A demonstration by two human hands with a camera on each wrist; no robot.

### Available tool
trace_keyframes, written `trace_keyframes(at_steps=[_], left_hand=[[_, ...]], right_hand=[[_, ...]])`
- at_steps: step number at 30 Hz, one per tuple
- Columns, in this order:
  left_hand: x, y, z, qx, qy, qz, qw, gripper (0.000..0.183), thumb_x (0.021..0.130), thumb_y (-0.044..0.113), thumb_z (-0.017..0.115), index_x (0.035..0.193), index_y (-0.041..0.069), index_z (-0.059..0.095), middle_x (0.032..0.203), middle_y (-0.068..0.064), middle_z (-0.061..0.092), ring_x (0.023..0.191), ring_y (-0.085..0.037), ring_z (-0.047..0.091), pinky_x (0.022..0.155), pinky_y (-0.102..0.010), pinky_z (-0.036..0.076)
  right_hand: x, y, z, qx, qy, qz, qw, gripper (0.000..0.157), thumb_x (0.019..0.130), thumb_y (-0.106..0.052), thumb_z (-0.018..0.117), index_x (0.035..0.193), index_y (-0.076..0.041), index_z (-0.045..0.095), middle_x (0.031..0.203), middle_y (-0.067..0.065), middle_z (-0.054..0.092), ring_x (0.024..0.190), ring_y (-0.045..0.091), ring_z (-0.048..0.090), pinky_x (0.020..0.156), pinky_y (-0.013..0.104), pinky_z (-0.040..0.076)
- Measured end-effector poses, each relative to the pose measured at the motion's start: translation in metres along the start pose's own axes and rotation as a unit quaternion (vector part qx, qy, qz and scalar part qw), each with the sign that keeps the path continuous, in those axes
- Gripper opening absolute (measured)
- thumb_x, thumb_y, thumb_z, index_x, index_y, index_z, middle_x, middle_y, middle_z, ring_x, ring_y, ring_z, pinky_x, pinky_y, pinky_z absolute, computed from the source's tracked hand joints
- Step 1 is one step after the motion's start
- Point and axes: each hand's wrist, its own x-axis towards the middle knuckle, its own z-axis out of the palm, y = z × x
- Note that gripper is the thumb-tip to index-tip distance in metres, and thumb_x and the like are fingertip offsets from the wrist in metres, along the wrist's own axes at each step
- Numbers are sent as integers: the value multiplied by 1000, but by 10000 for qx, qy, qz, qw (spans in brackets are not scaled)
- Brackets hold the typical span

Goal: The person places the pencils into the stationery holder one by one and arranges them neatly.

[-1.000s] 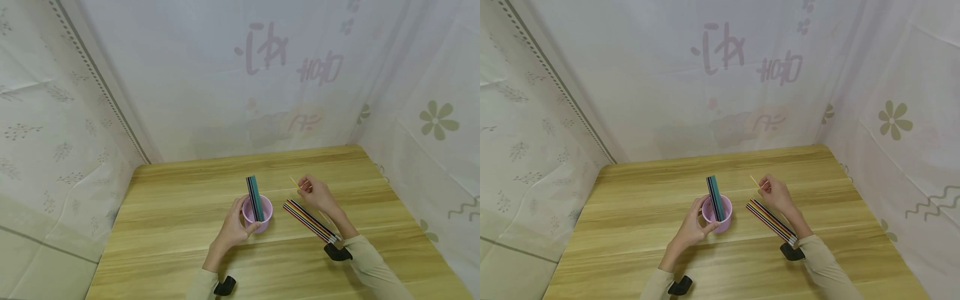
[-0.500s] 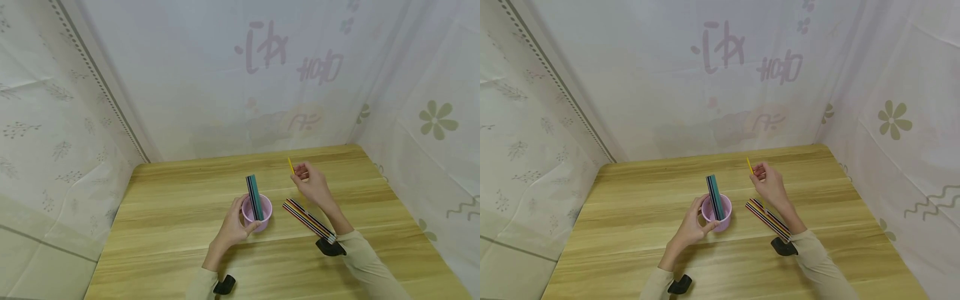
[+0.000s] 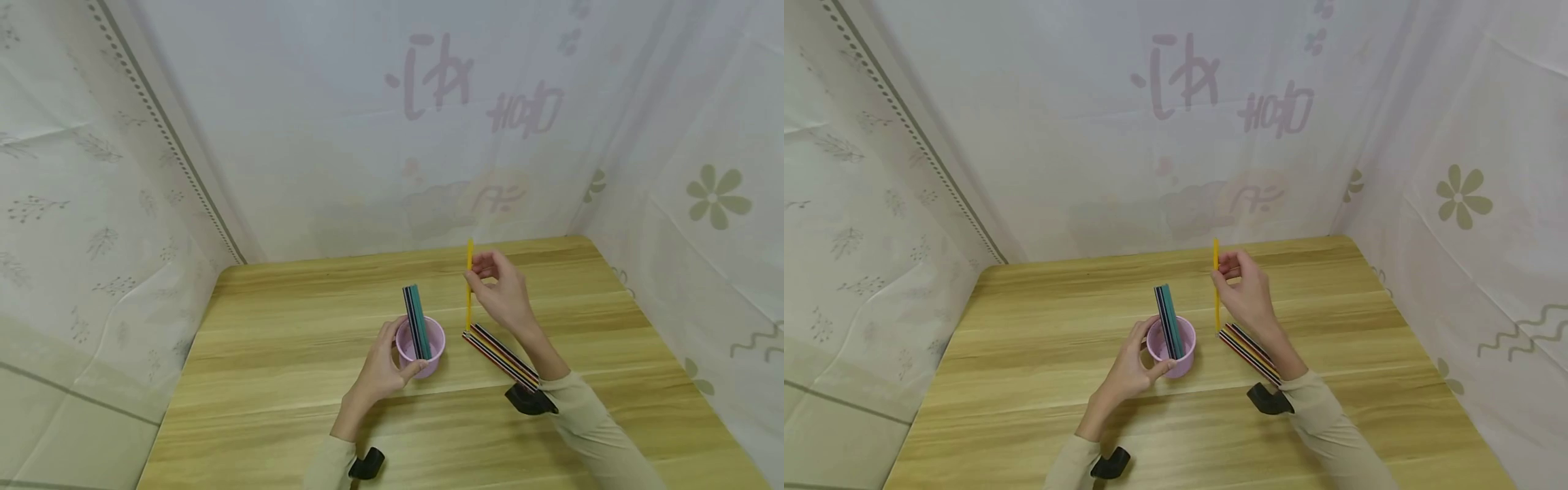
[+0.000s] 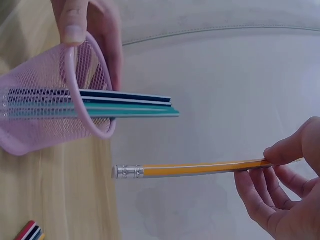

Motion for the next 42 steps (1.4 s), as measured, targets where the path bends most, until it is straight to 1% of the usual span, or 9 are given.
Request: trace_keyframes(at_steps=[3, 9, 16, 21, 24, 31, 34, 39, 42], left_hand=[[0, 0, 0, 25, -11, -29, 10000, 88, 82, 25, 85, 154, 10, 36, 134, -12, 53, 127, -28, 56, 106, -47, 53], [1, 2, 0, -95, -38, -130, 9999, 88, 82, 24, 86, 154, 11, 37, 134, -13, 53, 128, -29, 55, 108, -48, 52], [1, 1, -1, -129, -68, -130, 9998, 89, 82, 24, 85, 155, 10, 36, 135, -12, 52, 129, -30, 55, 108, -48, 52], [1, 1, -2, -148, -61, -65, 9999, 89, 82, 25, 85, 155, 10, 35, 134, -12, 52, 128, -31, 55, 107, -51, 52], [1, 1, -2, -204, -71, -83, 9997, 90, 82, 25, 86, 155, 11, 36, 135, -11, 52, 128, -31, 55, 107, -50, 52], [1, 3, -2, -298, -150, -139, 9993, 91, 83, 25, 85, 156, 11, 33, 137, -11, 51, 130, -28, 54, 107, -47, 52], [0, 3, -2, -271, -188, -156, 9993, 90, 84, 25, 84, 156, 11, 32, 137, -9, 50, 129, -27, 54, 107, -47, 52], [0, 2, -2, -223, -230, -172, 9993, 90, 84, 23, 84, 156, 11, 32, 136, -9, 50, 129, -26, 53, 108, -46, 51], [-1, 2, -2, -201, -233, -173, 9994, 90, 83, 22, 84, 157, 11, 32, 136, -9, 50, 130, -26, 53, 108, -45, 52]], right_hand=[[0, -5, 5, 157, 13, -48, 9999, 23, 93, -1, 69, 113, 6, 60, 101, 21, 64, 87, 22, 62, 67, 14, 59], [2, -13, 17, 344, -79, -132, 9993, 23, 93, 2, 68, 114, 6, 58, 100, 22, 63, 89, 26, 63, 69, 16, 60], [8, -21, 34, 698, -217, -114, 9973, 23, 92, 5, 67, 114, 6, 58, 100, 22, 62, 88, 28, 64, 72, 30, 65], [7, -21, 49, 696, -339, -215, 9968, 22, 92, 4, 68, 113, 4, 60, 98, 21, 64, 86, 30, 66, 71, 33, 65], [3, -18, 59, 704, -527, -237, 9958, 22, 92, 4, 67, 113, 4, 60, 98, 21, 65, 87, 31, 68, 71, 35, 65], [-6, -6, 77, 292, -684, -632, 9952, 22, 91, 2, 70, 111, 3, 61, 95, 18, 69, 84, 28, 69, 72, 29, 63], [-9, -2, 82, 199, -753, -709, 9944, 22, 89, 2, 71, 109, 2, 61, 94, 17, 69, 83, 28, 70, 72, 30, 63], [-14, 3, 89, 55, -894, -475, 9948, 21, 89, 1, 71, 109, 1, 62, 94, 15, 69, 83, 26, 69, 68, 28, 62], [-16, 8, 92, -19, -935, -396, 9948, 20, 90, 1, 71, 108, 0, 63, 93, 14, 69, 83, 25, 69, 68, 29, 62]])
